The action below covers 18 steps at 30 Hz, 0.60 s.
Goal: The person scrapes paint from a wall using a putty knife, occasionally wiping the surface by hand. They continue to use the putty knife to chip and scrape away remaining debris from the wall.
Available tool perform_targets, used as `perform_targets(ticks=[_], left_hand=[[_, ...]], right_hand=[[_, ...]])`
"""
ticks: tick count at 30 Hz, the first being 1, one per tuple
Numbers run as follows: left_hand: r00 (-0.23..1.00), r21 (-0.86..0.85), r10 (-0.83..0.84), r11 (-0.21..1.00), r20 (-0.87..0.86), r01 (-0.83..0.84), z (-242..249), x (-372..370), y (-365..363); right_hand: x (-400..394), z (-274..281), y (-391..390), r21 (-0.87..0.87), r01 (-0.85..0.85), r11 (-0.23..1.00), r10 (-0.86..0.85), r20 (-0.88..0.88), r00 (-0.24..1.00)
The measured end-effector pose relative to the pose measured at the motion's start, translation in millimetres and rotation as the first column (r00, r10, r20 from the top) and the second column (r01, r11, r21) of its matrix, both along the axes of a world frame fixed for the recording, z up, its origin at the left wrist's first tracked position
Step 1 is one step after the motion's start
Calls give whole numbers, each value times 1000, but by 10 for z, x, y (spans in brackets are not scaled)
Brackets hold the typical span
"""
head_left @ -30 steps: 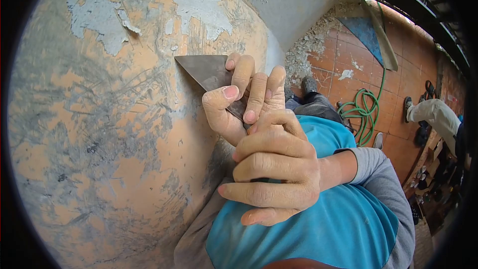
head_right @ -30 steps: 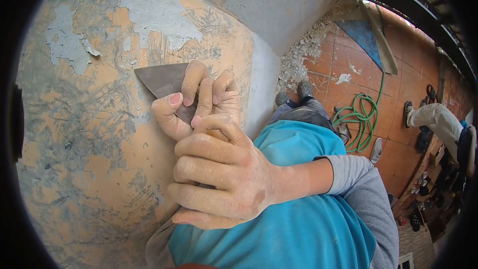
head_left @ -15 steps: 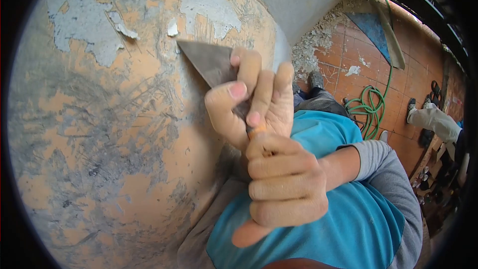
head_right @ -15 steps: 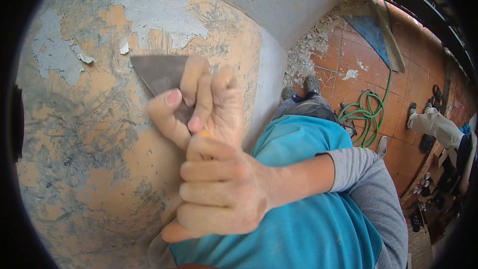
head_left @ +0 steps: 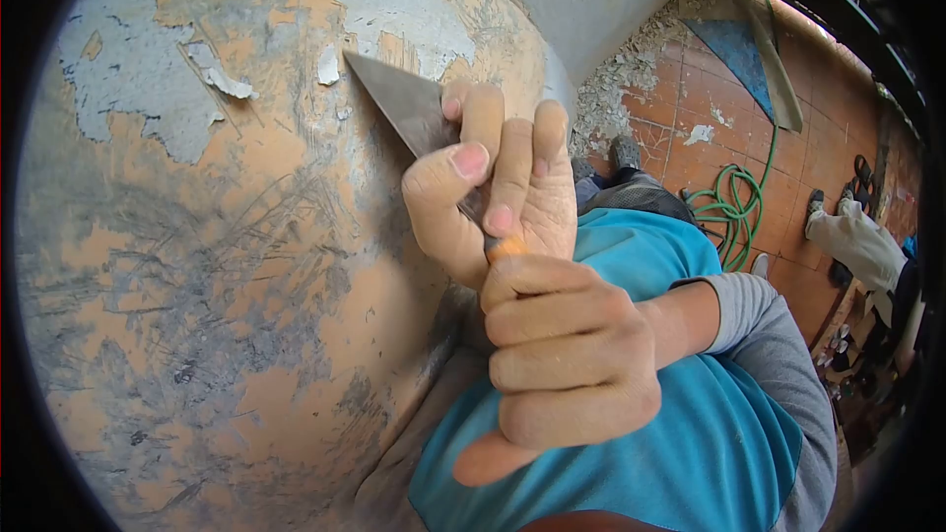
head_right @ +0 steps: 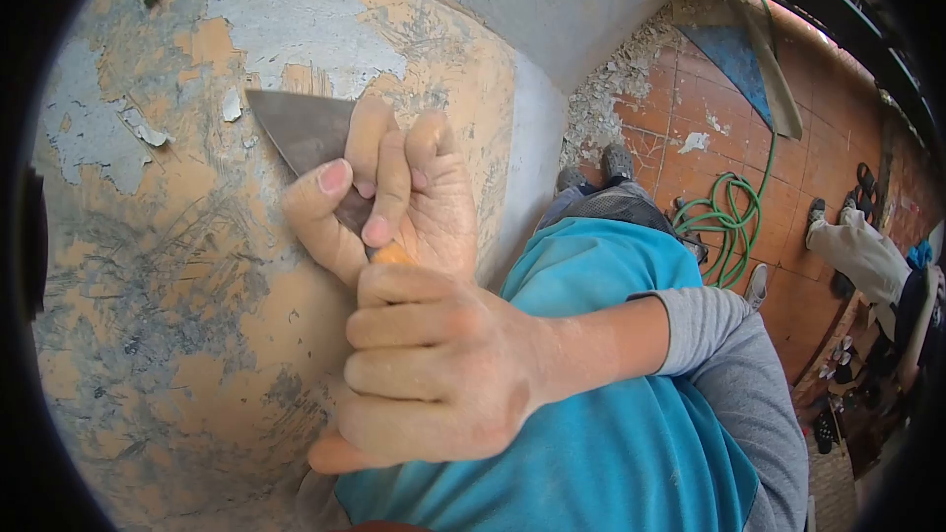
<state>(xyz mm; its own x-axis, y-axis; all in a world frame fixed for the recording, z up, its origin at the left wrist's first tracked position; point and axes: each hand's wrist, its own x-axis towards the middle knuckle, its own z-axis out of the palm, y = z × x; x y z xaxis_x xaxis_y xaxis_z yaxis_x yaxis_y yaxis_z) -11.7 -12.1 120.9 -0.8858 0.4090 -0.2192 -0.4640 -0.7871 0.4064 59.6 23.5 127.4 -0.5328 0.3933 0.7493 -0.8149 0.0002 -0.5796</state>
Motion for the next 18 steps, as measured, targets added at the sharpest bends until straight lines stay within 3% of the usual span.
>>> perform_targets(ticks=[4, 7, 11, 15, 18], left_hand=[[991, 59, -83, 994, -109, 89, 44, -73, -27], [995, 29, -82, 996, -55, 83, -10, -162, 25], [988, 25, -108, 993, -111, 112, 4, -87, -42], [998, -24, -28, 999, -53, 27, 2, -204, 126], [990, -1, -67, 998, -126, 67, 57, -121, 64]], right_hand=[[-26, 57, -4, 3, -17, 1000, 17, -12, 1000], [-258, -30, -36, -18, 155, 988, -155, -25, 988], [-22, 95, 0, -43, 11, 999, -10, 17, 1000], [-219, 15, 77, 5, 52, 999, -52, 5, 999], [-199, 57, 119, 17, 52, 998, -52, -13, 999]])
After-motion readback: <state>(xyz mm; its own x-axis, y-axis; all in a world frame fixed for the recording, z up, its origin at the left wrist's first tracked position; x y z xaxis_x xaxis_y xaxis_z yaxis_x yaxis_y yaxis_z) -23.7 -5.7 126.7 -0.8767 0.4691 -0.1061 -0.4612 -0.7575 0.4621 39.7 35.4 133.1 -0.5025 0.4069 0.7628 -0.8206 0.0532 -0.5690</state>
